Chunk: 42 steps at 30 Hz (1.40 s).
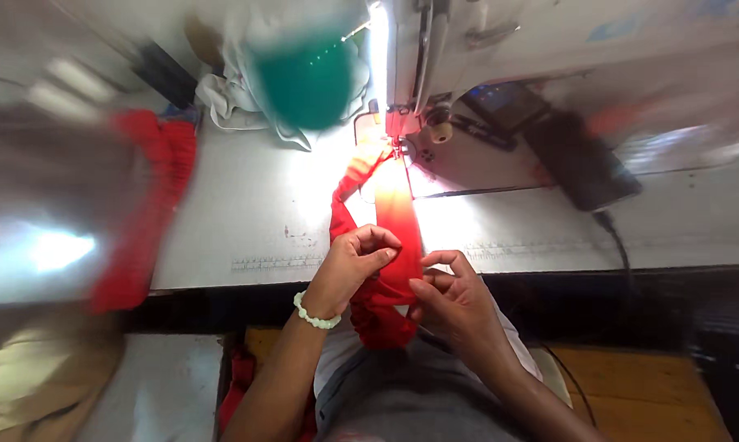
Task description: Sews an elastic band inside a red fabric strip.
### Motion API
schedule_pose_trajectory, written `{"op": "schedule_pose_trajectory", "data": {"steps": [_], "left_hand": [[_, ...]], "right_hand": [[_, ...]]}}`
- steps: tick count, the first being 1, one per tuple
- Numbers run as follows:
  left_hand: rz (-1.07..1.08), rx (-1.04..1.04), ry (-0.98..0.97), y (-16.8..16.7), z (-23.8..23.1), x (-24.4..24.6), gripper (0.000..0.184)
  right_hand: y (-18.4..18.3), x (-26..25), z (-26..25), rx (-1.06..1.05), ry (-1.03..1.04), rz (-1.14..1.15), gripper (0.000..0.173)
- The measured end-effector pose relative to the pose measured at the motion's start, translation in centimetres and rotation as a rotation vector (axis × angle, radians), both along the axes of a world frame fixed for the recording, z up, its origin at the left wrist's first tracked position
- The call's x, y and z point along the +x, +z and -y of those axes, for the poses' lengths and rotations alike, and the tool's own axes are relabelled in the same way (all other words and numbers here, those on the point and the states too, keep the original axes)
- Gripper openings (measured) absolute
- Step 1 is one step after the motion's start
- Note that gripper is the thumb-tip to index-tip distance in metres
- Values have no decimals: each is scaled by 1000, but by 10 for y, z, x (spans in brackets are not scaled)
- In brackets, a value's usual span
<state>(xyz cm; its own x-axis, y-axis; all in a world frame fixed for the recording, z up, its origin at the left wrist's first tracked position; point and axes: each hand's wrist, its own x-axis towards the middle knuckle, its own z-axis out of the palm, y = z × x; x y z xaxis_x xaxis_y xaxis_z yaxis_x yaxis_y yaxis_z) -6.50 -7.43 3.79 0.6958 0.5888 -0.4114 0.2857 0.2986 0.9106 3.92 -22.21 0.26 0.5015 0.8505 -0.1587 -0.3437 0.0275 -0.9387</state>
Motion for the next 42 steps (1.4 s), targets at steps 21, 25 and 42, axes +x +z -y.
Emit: {"op": "schedule_pose_trajectory", "data": {"steps": [21,25,42], "left_hand": [[53,-71,107,1,2,-4,16],[62,-68,92,0,6,-3,16],[57,23,82,-4,14,-7,25]], "right_hand": [[2,12,-15,-124,-69,384,9],[6,6,-13,-132,-128,257,3],[3,0,-11,-72,-176,138,18]]}}
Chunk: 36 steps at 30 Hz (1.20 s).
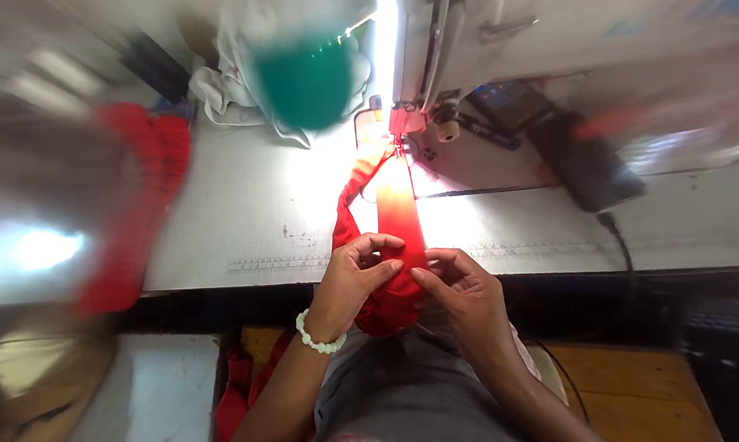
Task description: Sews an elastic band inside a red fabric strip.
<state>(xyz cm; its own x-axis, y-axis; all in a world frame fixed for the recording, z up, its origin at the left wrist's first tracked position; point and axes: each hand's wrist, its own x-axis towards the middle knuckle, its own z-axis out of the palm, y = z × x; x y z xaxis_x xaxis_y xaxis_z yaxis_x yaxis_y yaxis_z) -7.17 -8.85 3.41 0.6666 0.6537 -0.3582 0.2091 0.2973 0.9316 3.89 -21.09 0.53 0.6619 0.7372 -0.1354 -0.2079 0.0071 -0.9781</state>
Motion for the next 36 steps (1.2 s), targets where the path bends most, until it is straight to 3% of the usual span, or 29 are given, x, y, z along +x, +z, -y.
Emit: {"op": "schedule_pose_trajectory", "data": {"steps": [9,20,27,36], "left_hand": [[-34,-2,70,5,6,-4,18],[-126,219,17,0,6,-5,8],[-44,24,145,3,7,-2,23],[-70,-98,220,7,8,1,22]], "right_hand": [[-1,-2,2,29,-11,-44,15],[5,-1,-1,4,-15,-155,8],[3,0,-1,57,-23,-126,21],[3,3,-2,14,48,-182,30]]}}
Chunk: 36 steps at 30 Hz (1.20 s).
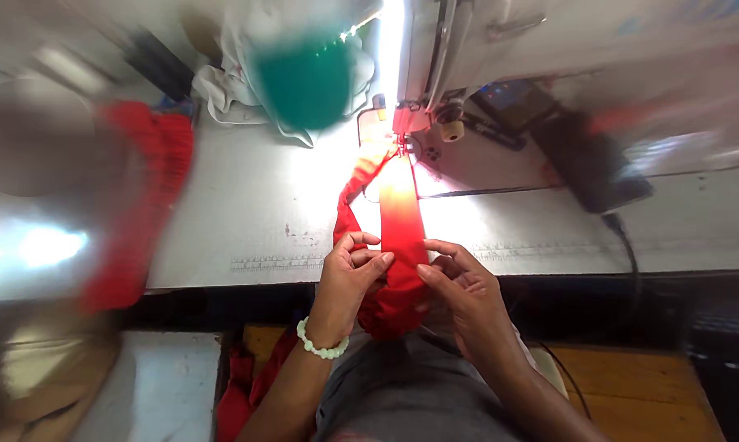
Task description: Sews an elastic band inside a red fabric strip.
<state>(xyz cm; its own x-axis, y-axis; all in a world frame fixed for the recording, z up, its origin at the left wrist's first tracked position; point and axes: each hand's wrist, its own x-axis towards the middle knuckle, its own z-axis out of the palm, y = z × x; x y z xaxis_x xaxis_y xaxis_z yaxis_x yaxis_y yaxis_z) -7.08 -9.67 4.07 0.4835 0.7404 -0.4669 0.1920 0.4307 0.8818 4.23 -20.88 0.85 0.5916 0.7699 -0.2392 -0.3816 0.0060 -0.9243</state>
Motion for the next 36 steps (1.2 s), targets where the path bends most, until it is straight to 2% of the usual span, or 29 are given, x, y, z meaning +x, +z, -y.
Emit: {"op": "schedule_pose_trajectory", "data": {"steps": [5,8,11,13,17,20,22,28,31,36], "left_hand": [[-23,-20,-15,1,-2,1,19],[-4,-32,-20,1,-3,0,17],[7,-48,-22,0,-4,-1,15],[6,-63,-23,0,-4,-1,14],[29,-67,-38,-3,-7,-4,14],[43,-83,-38,-2,-9,-4,13],[49,-91,-30,-1,-9,-4,12],[63,-100,-53,-1,-10,-6,12],[93,-114,-128,-2,-9,-6,18],[76,-139,-131,1,-8,-3,12]], "right_hand": [[-1,5,0,14,52,102,32],[2,4,-2,-30,42,53,34],[1,5,-3,-54,29,54,26],[-2,9,-2,-64,31,188,19],[-15,22,-4,-45,30,646,20],[-29,37,-15,89,1,1105,22],[-34,48,-24,177,42,1263,22],[-27,66,-34,387,119,1398,12],[-25,68,-34,395,129,1420,13],[-24,67,-35,425,196,1447,14]]}}
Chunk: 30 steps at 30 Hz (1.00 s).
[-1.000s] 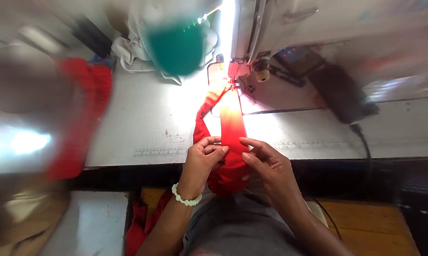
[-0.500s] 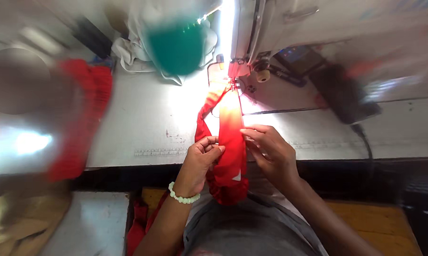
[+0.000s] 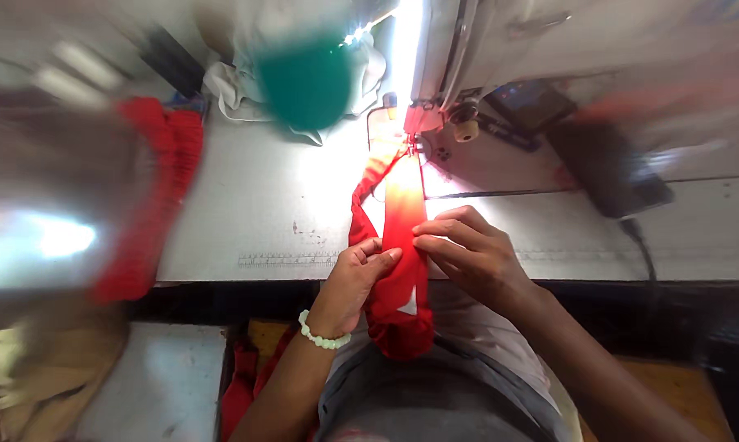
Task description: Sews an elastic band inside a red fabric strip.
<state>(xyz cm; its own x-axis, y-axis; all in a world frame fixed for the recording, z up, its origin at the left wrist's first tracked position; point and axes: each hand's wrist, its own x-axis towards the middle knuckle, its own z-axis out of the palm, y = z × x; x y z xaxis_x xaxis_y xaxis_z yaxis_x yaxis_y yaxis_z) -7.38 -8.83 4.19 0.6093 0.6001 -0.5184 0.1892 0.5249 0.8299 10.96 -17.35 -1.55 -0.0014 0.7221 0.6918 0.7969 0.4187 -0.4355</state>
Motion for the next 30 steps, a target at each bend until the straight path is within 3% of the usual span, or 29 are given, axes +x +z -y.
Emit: {"op": "schedule_pose_trajectory", "data": {"steps": [10,16,21,25,30], "left_hand": [[7,-31,-26,3,0,-2,16],[99,-195,-60,4,-9,-5,11],[168,-275,-125,0,-8,-4,12],[126,-256,-93,4,-4,-6,32],[136,-224,-75,1,-3,-8,17]], "right_hand": [[0,-1,-3,31,2,72,11],[0,-9,0,8,-56,-16,8],[-1,-8,-4,12,-27,-7,18],[-1,-9,-5,56,-31,-48,8],[-5,-18,3,86,-31,-26,6]]}}
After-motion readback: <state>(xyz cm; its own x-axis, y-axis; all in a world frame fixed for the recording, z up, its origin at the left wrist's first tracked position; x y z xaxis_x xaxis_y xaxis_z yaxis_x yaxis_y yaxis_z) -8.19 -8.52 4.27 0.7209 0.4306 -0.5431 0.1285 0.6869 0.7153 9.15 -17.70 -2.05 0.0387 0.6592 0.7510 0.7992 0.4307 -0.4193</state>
